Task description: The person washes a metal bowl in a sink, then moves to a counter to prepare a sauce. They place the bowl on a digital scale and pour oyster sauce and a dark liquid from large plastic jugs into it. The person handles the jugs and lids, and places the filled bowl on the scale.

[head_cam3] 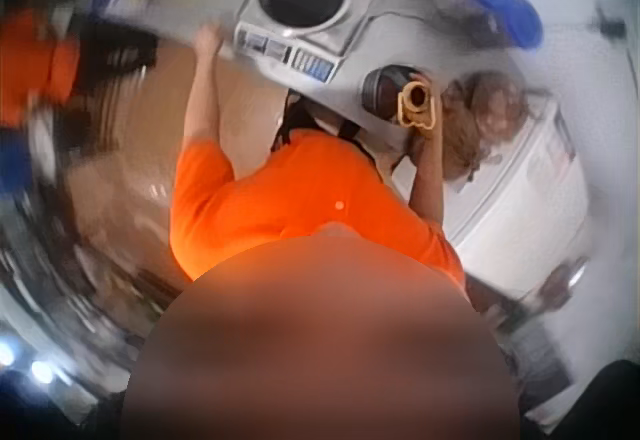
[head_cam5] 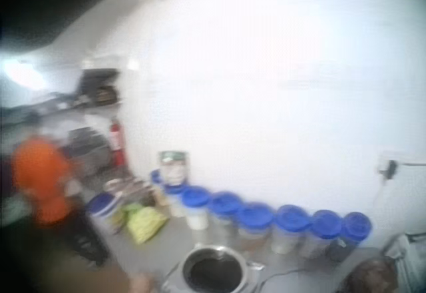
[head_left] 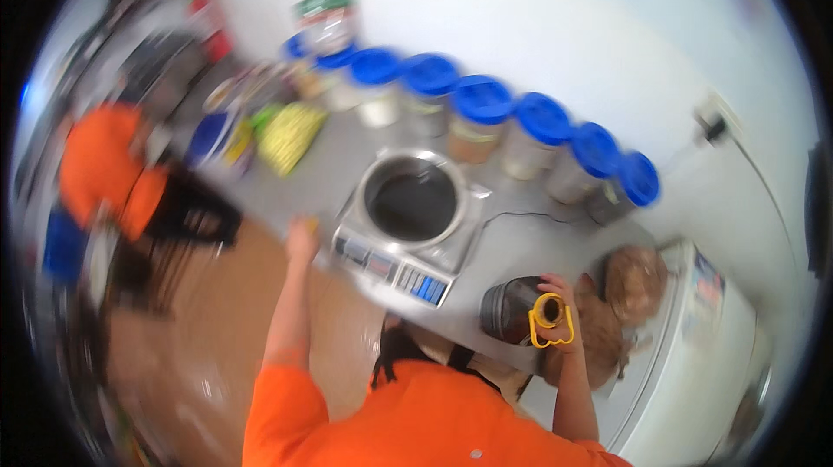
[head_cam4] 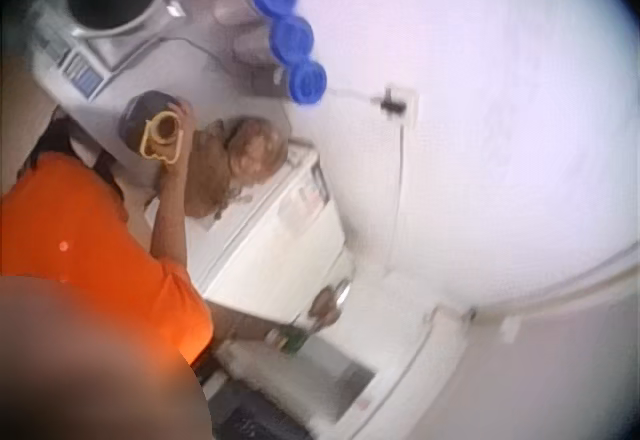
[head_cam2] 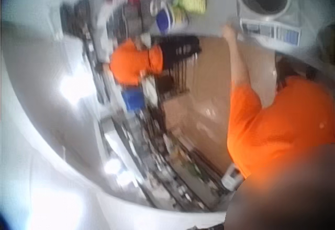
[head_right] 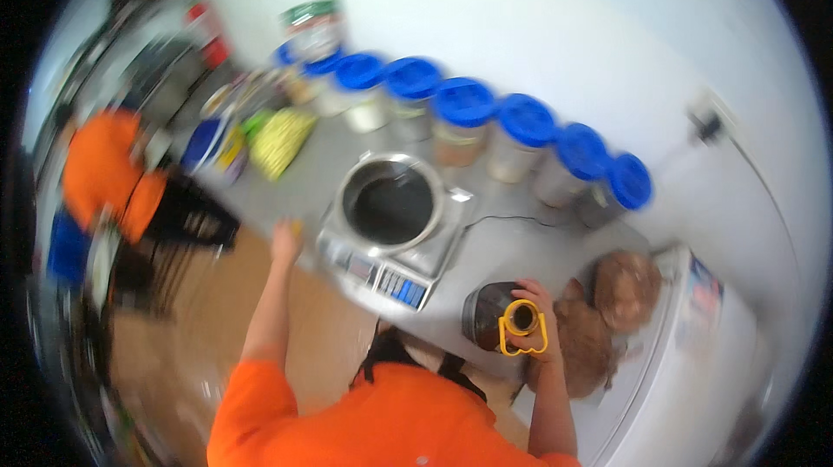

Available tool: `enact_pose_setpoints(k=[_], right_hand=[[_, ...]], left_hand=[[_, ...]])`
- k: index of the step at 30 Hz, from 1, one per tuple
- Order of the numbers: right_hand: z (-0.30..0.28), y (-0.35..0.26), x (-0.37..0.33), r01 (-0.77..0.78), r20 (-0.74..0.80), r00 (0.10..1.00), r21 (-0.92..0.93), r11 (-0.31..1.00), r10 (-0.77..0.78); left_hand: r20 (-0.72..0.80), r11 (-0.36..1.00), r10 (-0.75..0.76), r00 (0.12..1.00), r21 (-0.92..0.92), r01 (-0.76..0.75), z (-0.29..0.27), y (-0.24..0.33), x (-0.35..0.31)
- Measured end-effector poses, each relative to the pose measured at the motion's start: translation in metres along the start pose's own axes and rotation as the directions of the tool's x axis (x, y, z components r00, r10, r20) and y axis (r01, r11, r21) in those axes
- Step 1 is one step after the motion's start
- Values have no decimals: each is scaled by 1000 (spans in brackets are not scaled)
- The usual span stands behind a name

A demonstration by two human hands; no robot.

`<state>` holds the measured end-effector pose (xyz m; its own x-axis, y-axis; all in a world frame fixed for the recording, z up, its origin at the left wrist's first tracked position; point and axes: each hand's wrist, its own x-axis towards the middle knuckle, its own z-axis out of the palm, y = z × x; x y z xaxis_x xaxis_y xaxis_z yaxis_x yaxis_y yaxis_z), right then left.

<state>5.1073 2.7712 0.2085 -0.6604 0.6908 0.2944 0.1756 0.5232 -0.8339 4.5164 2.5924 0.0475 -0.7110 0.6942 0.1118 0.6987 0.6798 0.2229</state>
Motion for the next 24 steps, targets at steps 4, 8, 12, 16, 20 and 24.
enact_pose_setpoints(k=[4, 8, 12, 16, 20, 24], right_hand=[[19, -31, -20, -204, -218, 959, -85, 975, 181], [35, -6, -35, -54, -295, 955, -101, 993, 22], [33, 8, -49, -60, -405, 914, -173, 983, -15], [47, -10, -47, -185, -504, 862, -203, 961, 59], [84, -34, -75, -269, -705, 693, -59, 961, 151], [154, 12, -173, -475, -588, 565, 341, 811, 578]], left_hand=[[50, 962, 262, 964, -89, -258, 57, -20, 68], [158, 945, 210, 965, -288, -158, 50, -33, 72], [-316, 889, 29, 948, -425, -169, -75, 64, 28], [-483, 394, 442, 756, -653, -647, -152, 184, -16], [-214, 45, 944, 250, -670, -741, -195, 282, -126], [-53, 68, 989, 141, -676, -733, -210, 322, -220]])
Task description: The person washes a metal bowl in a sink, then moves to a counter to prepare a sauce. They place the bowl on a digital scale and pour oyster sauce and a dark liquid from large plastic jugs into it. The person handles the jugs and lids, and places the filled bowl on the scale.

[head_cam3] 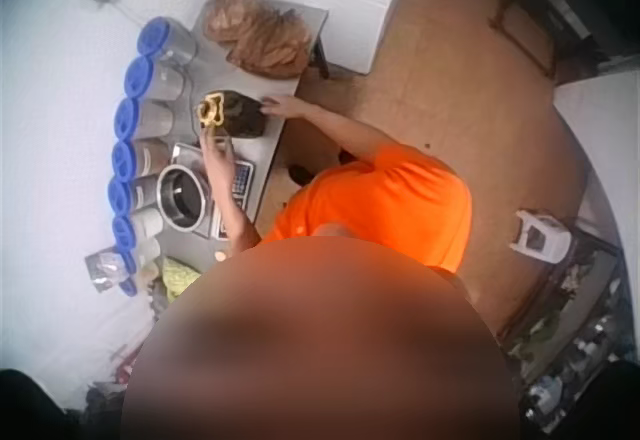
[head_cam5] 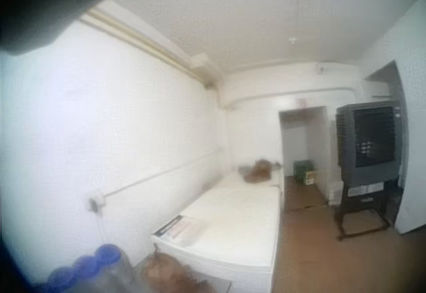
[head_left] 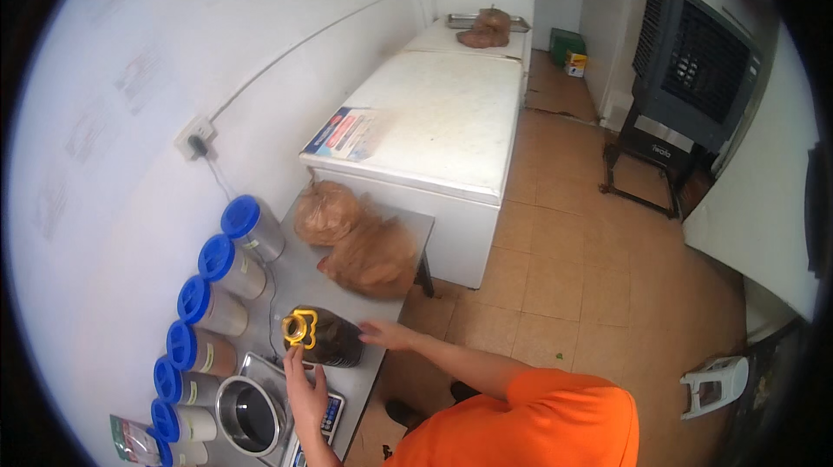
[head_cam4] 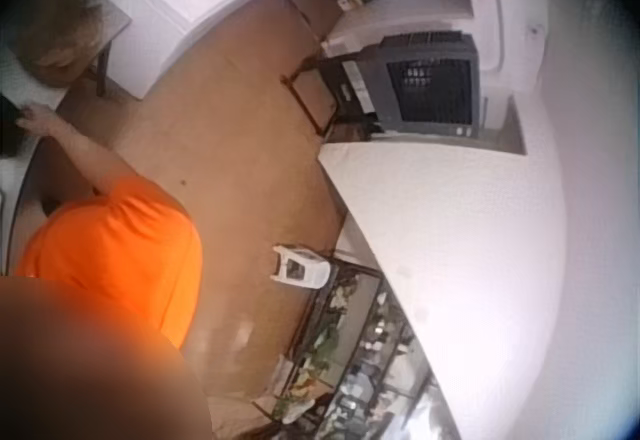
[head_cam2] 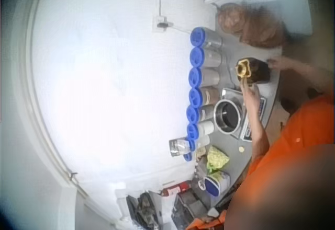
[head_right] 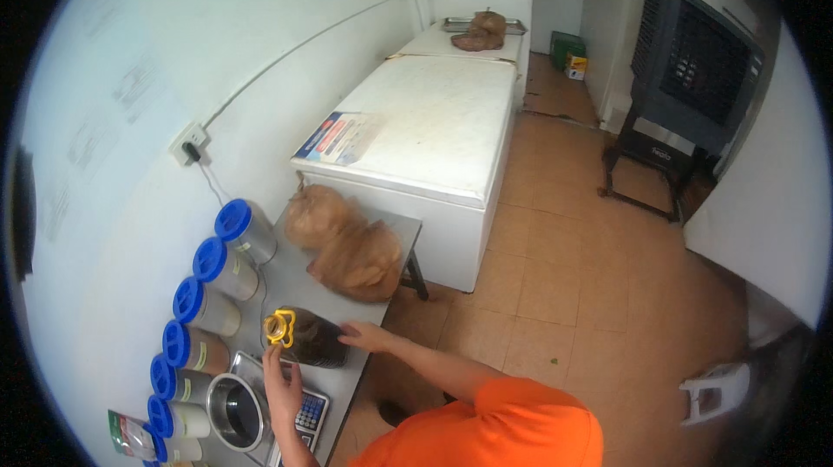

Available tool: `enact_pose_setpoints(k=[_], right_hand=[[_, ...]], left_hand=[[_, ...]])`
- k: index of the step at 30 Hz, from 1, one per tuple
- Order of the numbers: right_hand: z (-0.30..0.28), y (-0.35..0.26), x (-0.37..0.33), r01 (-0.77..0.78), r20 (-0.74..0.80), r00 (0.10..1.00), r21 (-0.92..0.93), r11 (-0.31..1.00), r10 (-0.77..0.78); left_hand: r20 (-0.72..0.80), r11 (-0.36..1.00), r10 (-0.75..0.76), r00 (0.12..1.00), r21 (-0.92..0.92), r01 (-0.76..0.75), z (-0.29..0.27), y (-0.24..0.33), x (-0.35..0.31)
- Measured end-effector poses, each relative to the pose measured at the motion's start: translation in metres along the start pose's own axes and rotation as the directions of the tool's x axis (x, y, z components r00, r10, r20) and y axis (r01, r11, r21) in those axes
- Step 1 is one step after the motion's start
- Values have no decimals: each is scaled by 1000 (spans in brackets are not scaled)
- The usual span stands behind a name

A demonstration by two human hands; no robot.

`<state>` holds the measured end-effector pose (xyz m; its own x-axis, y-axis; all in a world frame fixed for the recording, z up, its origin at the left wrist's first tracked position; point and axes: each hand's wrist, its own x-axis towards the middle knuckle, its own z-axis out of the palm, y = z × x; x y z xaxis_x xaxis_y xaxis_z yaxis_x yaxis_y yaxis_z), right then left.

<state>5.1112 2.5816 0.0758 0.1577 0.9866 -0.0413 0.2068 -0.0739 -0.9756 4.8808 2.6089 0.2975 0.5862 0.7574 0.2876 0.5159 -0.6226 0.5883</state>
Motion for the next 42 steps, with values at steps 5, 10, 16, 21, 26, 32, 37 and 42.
enact_pose_setpoints(k=[5, 10, 16, 21, 26, 32, 37, 42], right_hand=[[-94, 154, -208, -488, 3, 847, 404, 774, 532], [-114, 153, -302, -713, 36, 649, 377, 591, 760], [-115, 175, -252, -582, -16, 760, 429, 691, 650], [-70, 104, -182, -516, 182, 844, 534, 670, 504], [-22, 84, -121, -630, 475, 777, 564, 534, 414], [41, 66, -95, -608, 527, 785, 756, 242, 325], [112, -52, -109, -678, 668, 720, 735, 10, -188], [109, -19, -80, -703, 698, 703, 711, 16, -137]], left_hand=[[4, 992, 69, 998, 106, -69, 49, 27, 24], [-34, 962, -109, 993, 248, 114, 48, 12, 25], [-128, 957, 62, 990, 290, -22, 47, -5, 51], [94, 905, -374, 923, -180, 385, 41, -5, 39], [246, 369, -587, 771, -767, 525, 25, 7, 41], [223, 306, -531, 818, -849, 430, -32, 63, 18], [133, 191, -420, 898, -954, 230, -98, 65, -17], [87, 222, -436, 896, -954, 201, -137, 45, -49]])
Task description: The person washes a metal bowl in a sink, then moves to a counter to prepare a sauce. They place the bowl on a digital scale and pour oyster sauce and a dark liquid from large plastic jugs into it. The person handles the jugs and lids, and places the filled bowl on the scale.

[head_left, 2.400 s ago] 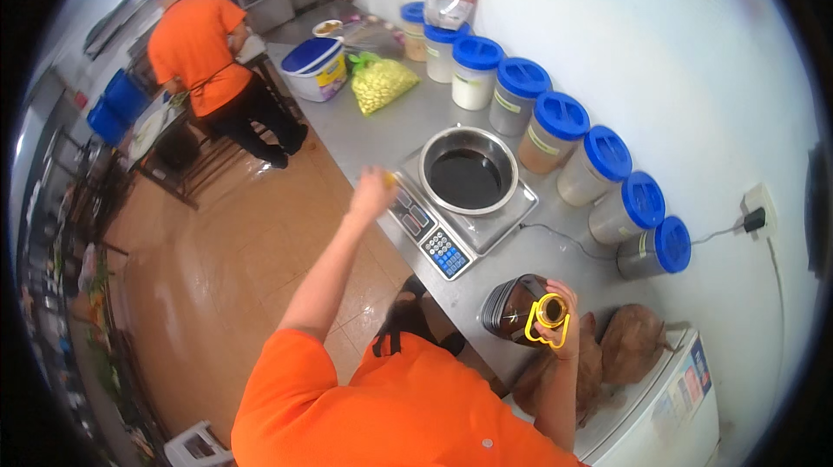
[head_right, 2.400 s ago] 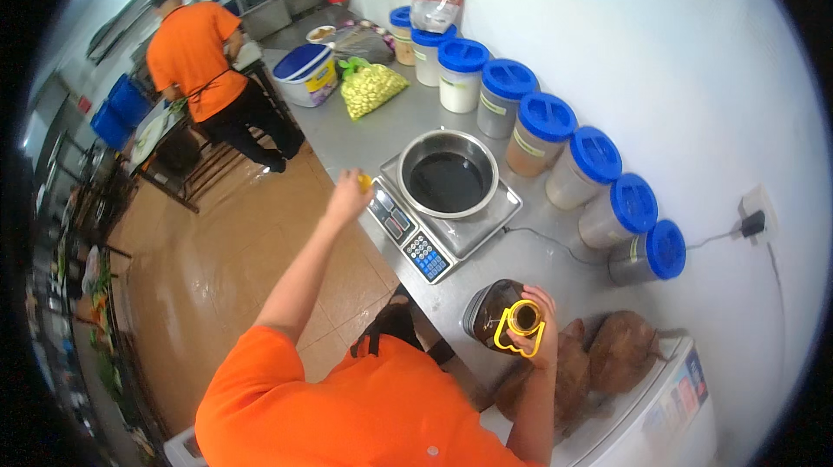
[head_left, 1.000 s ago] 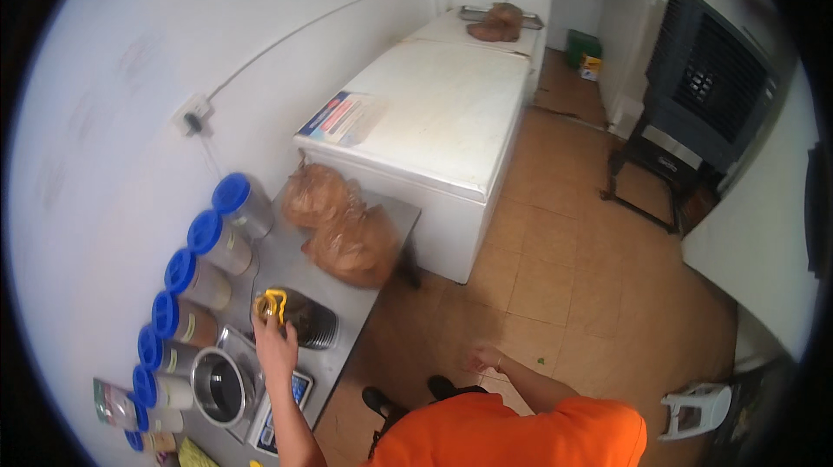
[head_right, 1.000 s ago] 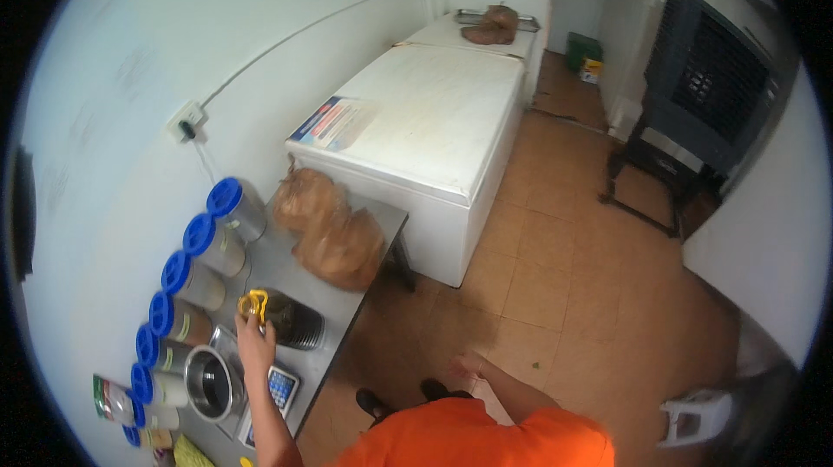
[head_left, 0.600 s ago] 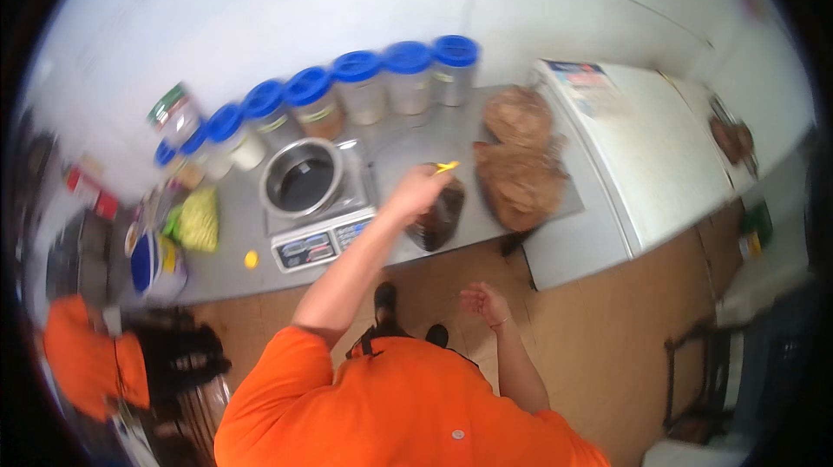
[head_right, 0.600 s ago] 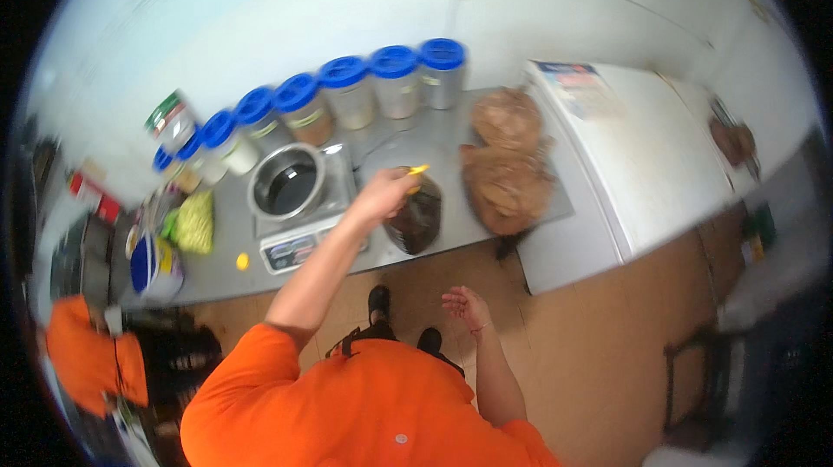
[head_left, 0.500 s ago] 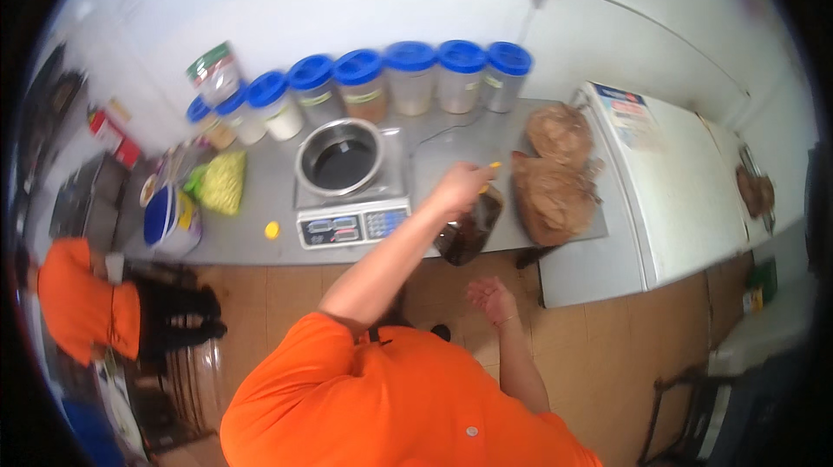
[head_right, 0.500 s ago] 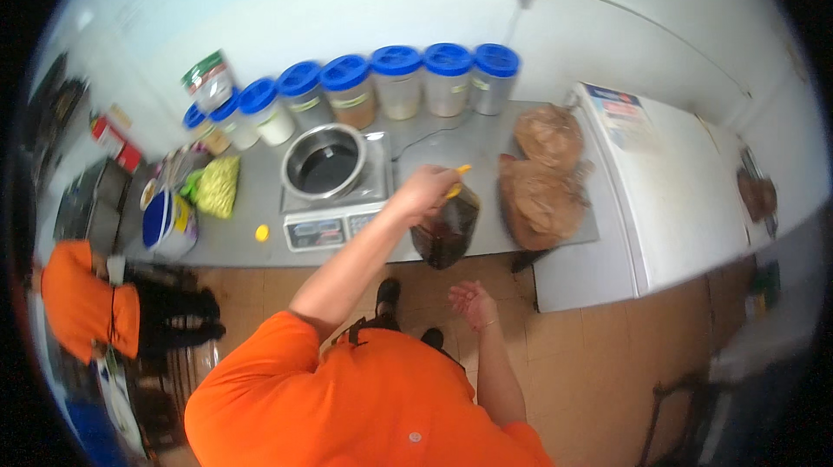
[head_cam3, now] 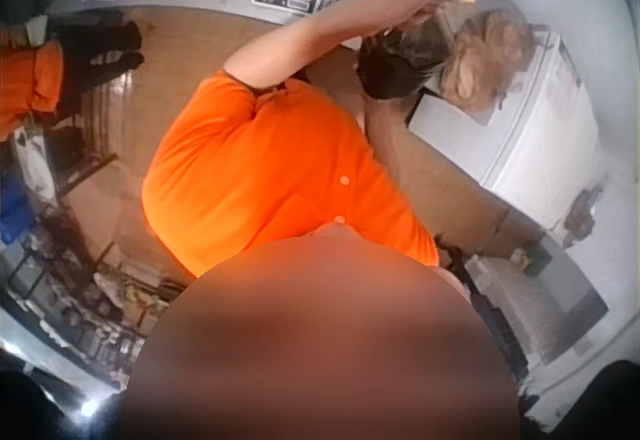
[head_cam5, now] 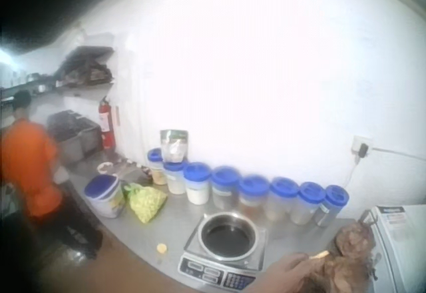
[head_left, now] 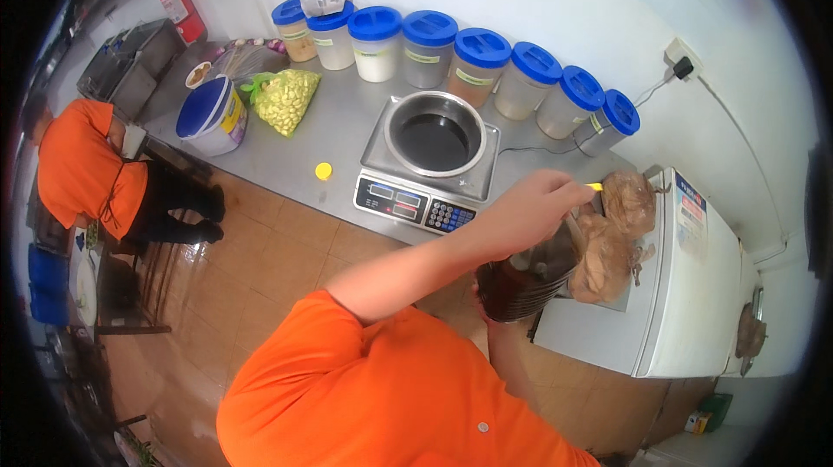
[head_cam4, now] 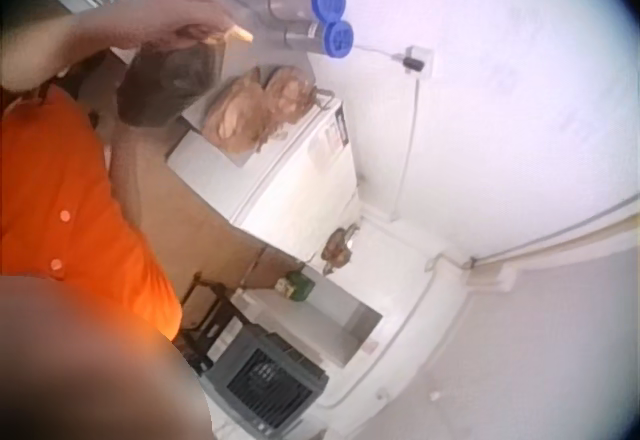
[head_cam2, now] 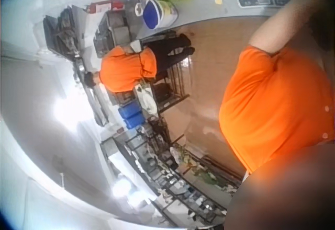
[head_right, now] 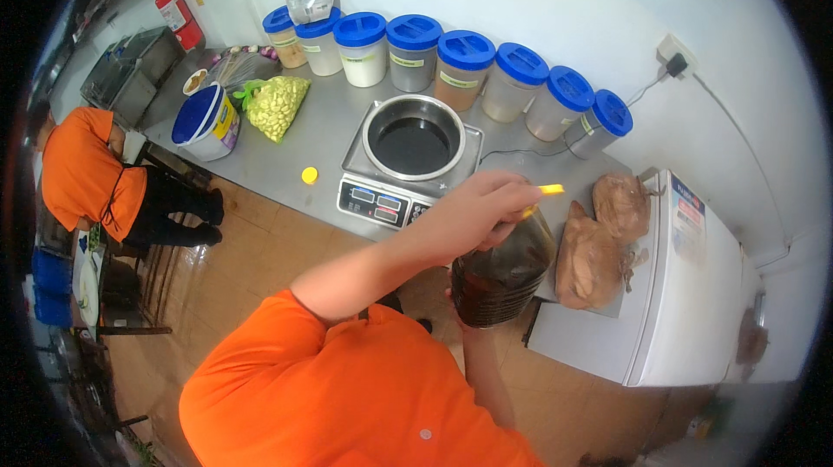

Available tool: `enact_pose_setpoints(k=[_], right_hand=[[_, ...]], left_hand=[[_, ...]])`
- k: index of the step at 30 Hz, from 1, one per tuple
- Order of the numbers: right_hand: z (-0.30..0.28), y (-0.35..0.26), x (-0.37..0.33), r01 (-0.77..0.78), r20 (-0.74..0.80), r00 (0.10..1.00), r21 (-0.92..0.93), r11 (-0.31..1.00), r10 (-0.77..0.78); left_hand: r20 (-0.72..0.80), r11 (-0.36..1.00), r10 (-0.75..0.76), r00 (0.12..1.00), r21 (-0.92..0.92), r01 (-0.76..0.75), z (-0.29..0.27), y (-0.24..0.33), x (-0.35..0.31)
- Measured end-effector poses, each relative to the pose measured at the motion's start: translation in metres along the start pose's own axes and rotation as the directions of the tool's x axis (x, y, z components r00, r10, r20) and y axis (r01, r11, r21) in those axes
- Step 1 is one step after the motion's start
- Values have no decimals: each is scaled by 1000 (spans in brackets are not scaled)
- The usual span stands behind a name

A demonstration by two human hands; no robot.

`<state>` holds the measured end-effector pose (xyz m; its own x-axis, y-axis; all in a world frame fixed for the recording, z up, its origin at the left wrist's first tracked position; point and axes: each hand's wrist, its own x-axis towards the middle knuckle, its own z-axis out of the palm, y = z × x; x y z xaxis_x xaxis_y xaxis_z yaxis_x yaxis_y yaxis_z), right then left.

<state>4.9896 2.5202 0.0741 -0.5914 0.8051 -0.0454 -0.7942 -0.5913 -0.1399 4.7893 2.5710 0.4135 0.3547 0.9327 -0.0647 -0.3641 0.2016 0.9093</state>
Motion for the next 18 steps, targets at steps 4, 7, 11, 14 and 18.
enact_pose_setpoints(k=[4, 7, 11, 14, 18], right_hand=[[53, -1, 38, 131, -90, 980, -370, 920, -176], [55, -18, 53, 199, -139, 947, -450, 870, -289], [60, -26, 67, 227, -253, 893, -463, 857, -373], [64, -33, 66, 296, -365, 826, -367, 882, -429], [52, -49, 62, 298, -276, 817, -550, 780, -507]], left_hand=[[-224, 845, 330, 917, 502, -181, -54, -36, 5], [-269, 769, 294, 917, 636, -60, -67, -49, 16], [-332, 679, 373, 866, 734, -12, -97, -79, 38], [-365, 697, 330, 871, 716, 36, -112, -97, 52], [-407, 731, 294, 864, 679, 71, -123, -111, 62]])
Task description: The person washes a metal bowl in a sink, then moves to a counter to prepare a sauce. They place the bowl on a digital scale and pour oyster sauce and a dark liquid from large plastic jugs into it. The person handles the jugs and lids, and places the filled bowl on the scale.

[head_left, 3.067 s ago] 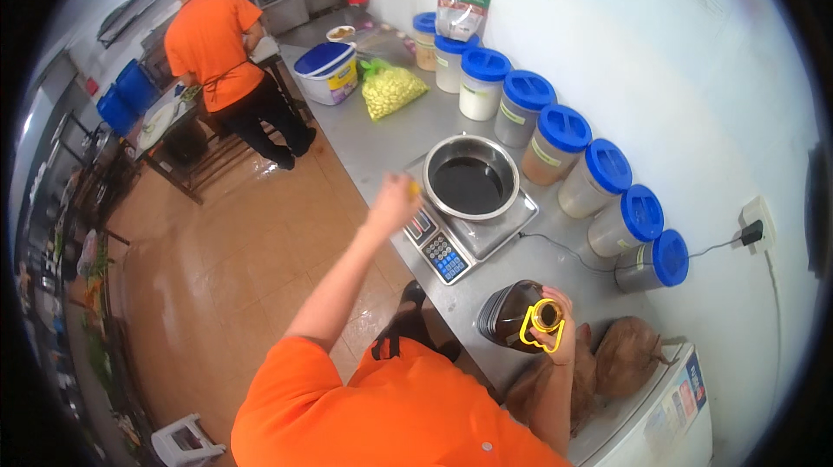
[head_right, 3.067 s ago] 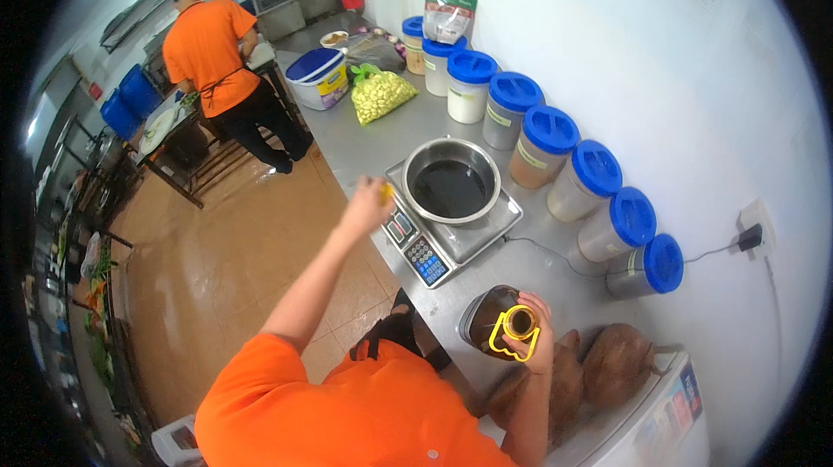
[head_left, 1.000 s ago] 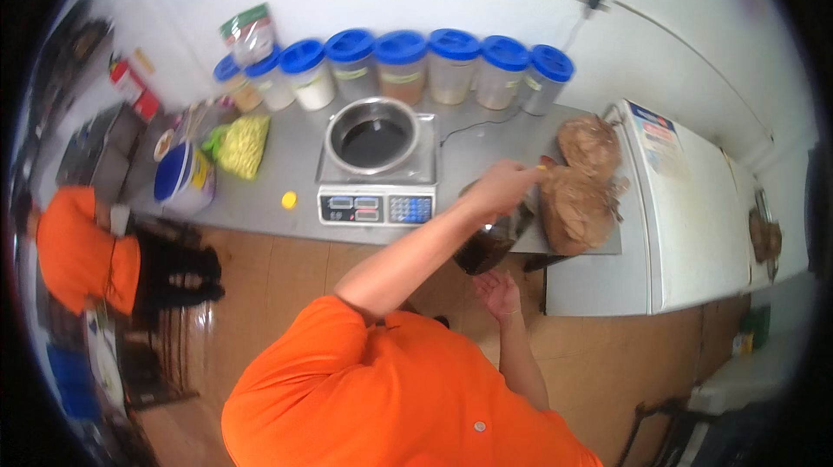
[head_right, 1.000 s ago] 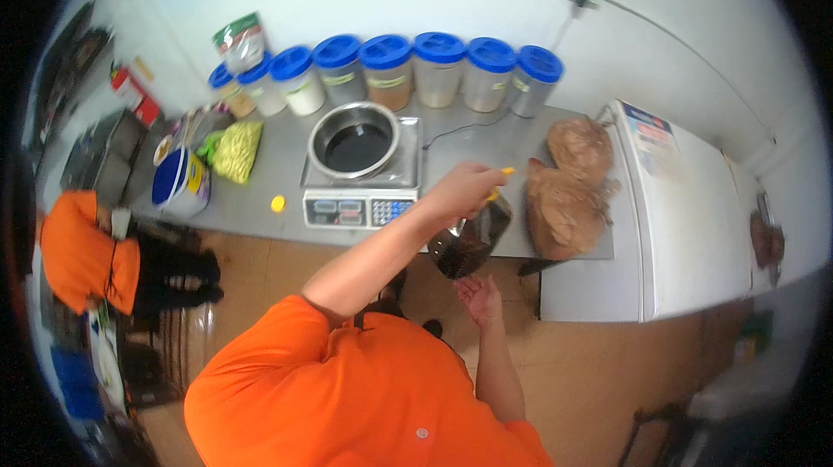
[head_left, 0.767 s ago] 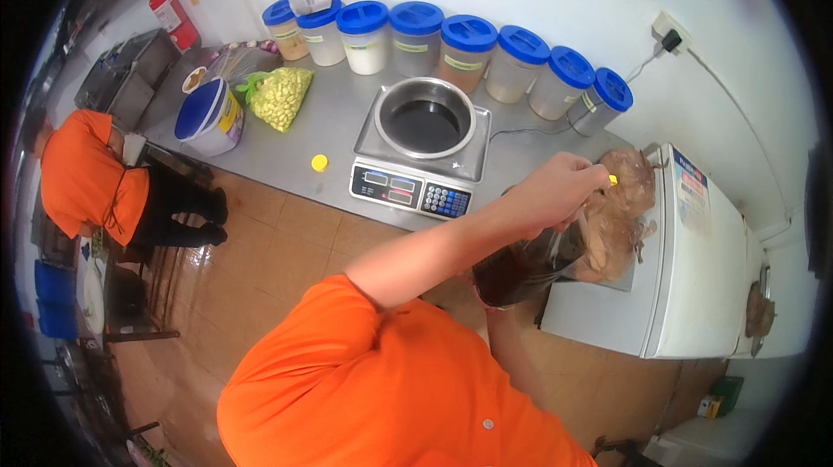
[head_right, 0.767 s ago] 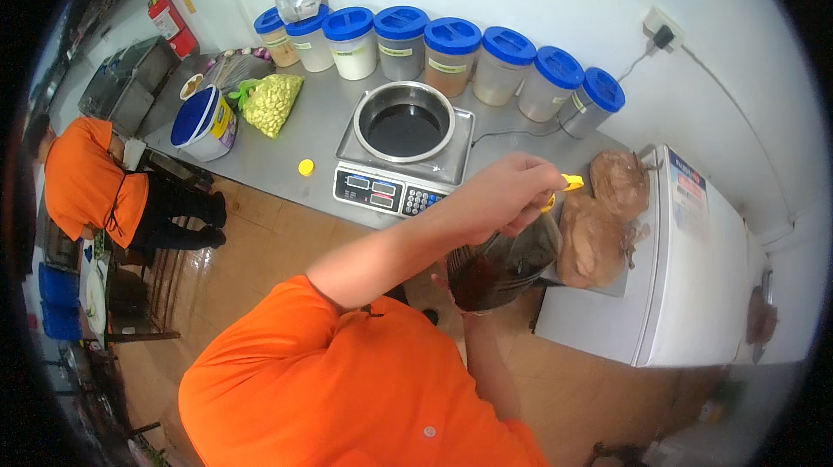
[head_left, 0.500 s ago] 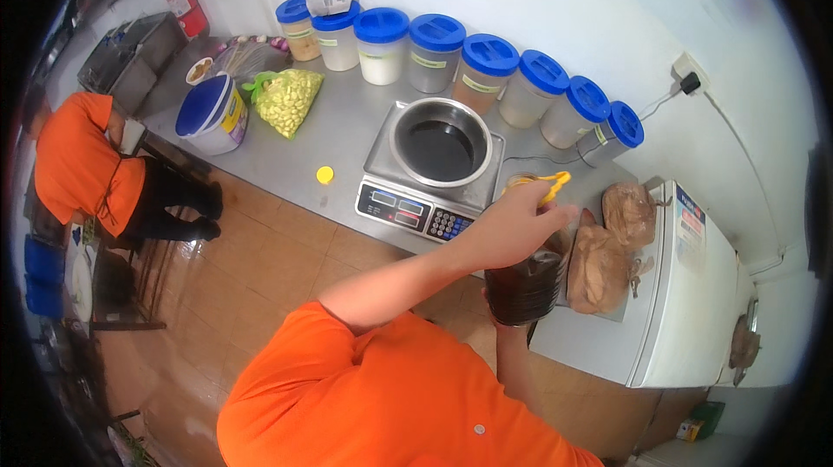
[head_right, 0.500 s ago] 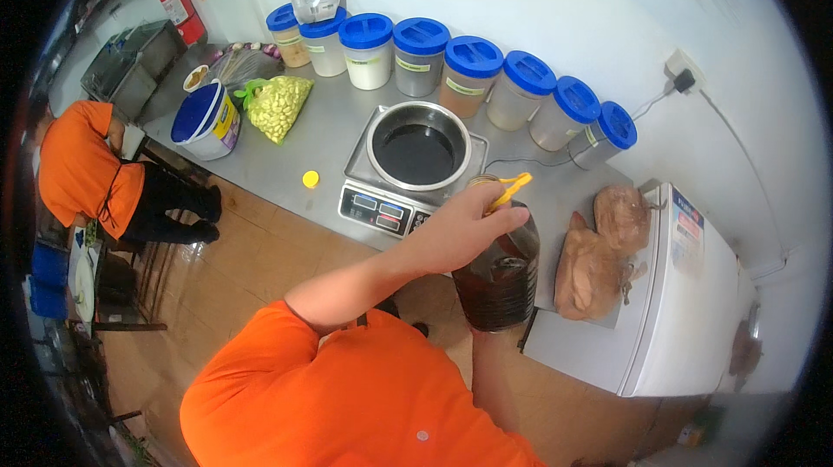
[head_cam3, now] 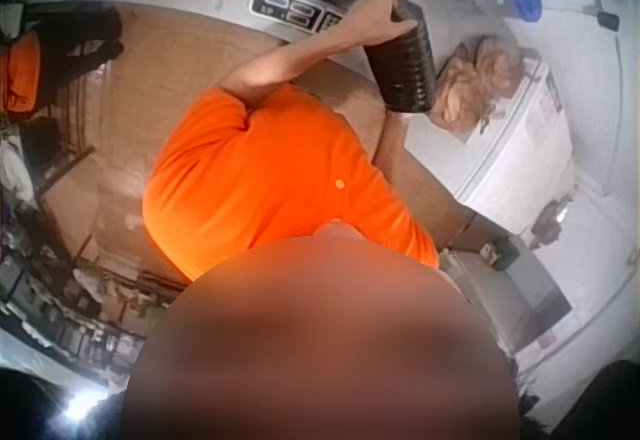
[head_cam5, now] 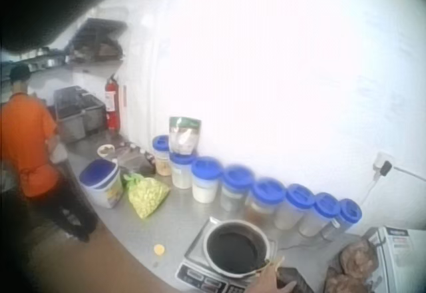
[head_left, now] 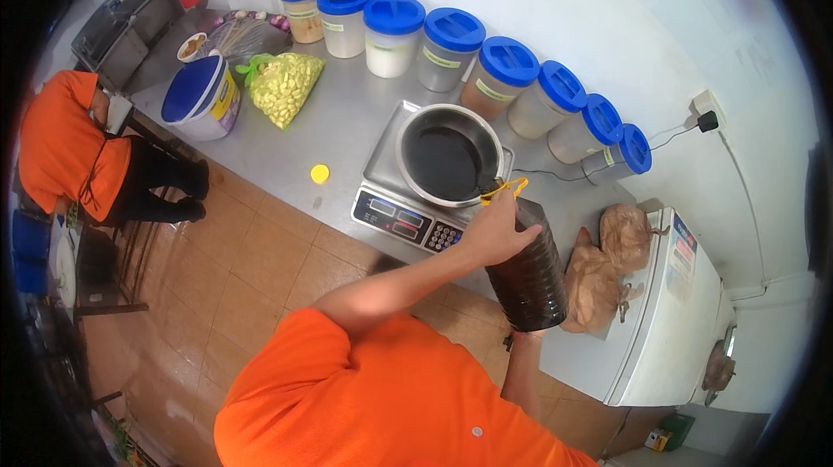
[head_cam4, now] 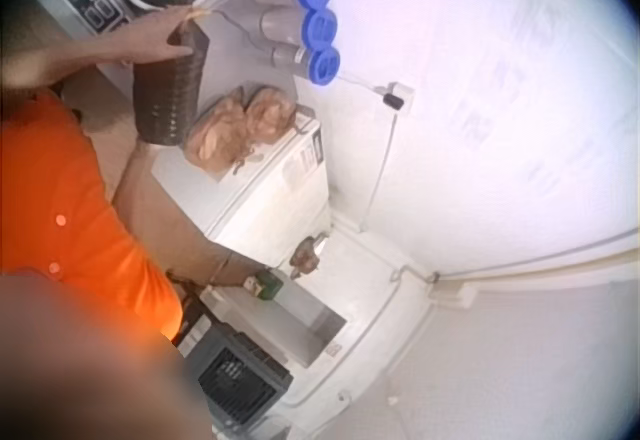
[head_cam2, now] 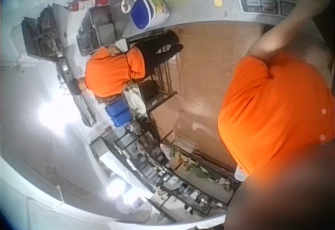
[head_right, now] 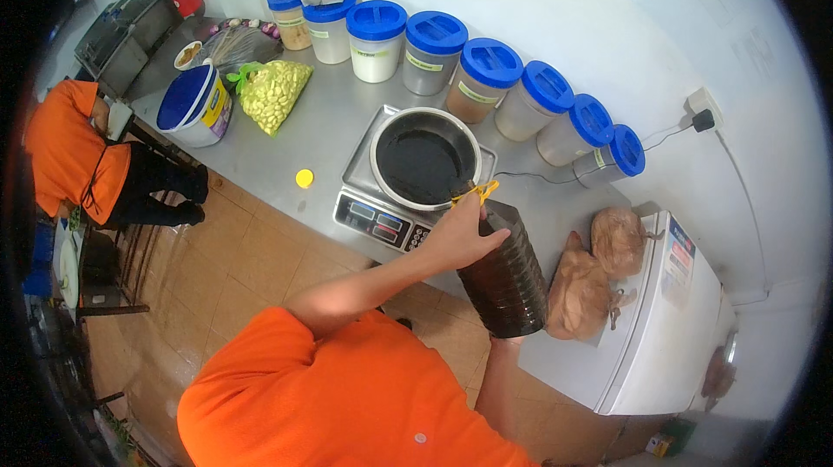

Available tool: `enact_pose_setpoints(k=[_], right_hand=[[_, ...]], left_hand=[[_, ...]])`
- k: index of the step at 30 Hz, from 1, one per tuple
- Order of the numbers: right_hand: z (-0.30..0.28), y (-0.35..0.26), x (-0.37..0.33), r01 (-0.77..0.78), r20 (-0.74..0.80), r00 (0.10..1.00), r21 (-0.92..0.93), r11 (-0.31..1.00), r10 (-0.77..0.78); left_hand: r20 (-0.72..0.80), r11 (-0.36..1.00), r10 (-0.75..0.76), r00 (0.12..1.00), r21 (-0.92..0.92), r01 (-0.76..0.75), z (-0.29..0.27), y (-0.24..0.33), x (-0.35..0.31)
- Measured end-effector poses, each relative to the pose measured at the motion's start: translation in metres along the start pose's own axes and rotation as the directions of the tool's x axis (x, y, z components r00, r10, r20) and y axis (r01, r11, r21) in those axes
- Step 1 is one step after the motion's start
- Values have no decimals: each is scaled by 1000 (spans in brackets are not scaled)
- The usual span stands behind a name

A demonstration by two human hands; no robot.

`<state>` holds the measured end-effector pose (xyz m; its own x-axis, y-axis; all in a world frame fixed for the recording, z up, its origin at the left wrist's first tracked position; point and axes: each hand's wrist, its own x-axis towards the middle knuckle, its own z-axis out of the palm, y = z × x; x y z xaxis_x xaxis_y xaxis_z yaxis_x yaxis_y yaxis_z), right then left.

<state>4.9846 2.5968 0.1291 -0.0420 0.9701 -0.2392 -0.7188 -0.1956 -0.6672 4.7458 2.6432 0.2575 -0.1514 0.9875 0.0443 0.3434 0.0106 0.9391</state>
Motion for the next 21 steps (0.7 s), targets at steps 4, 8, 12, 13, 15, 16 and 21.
enact_pose_setpoints(k=[4, 8, 12, 13, 15, 16, 21], right_hand=[[-7, -12, 2, 1, -78, 997, -49, 999, -5], [-10, -21, -1, -14, -128, 992, 1, 1000, 14], [-18, -24, -1, -7, -142, 990, 2, 1000, 7], [-18, -24, 0, -15, -148, 989, 10, 1000, 16], [-18, -25, -1, -27, -135, 991, -9, 1000, 26], [-19, -26, -2, -32, -117, 993, -36, 999, 27], [-26, -28, 1, -31, -184, 983, -49, 998, 22]], left_hand=[[-10, 999, -32, 999, -43, 31, 2, -11, 7], [55, 996, -75, 996, -42, 77, 4, -12, 10], [60, 994, -94, 994, -55, 97, 5, -12, 13], [66, 992, -105, 992, -61, 109, 5, -12, 14], [55, 994, -88, 995, -53, 91, 6, -13, 14], [49, 995, -80, 996, -48, 82, 6, -14, 14], [46, 996, -72, 996, -51, 75, 9, -14, 17]])
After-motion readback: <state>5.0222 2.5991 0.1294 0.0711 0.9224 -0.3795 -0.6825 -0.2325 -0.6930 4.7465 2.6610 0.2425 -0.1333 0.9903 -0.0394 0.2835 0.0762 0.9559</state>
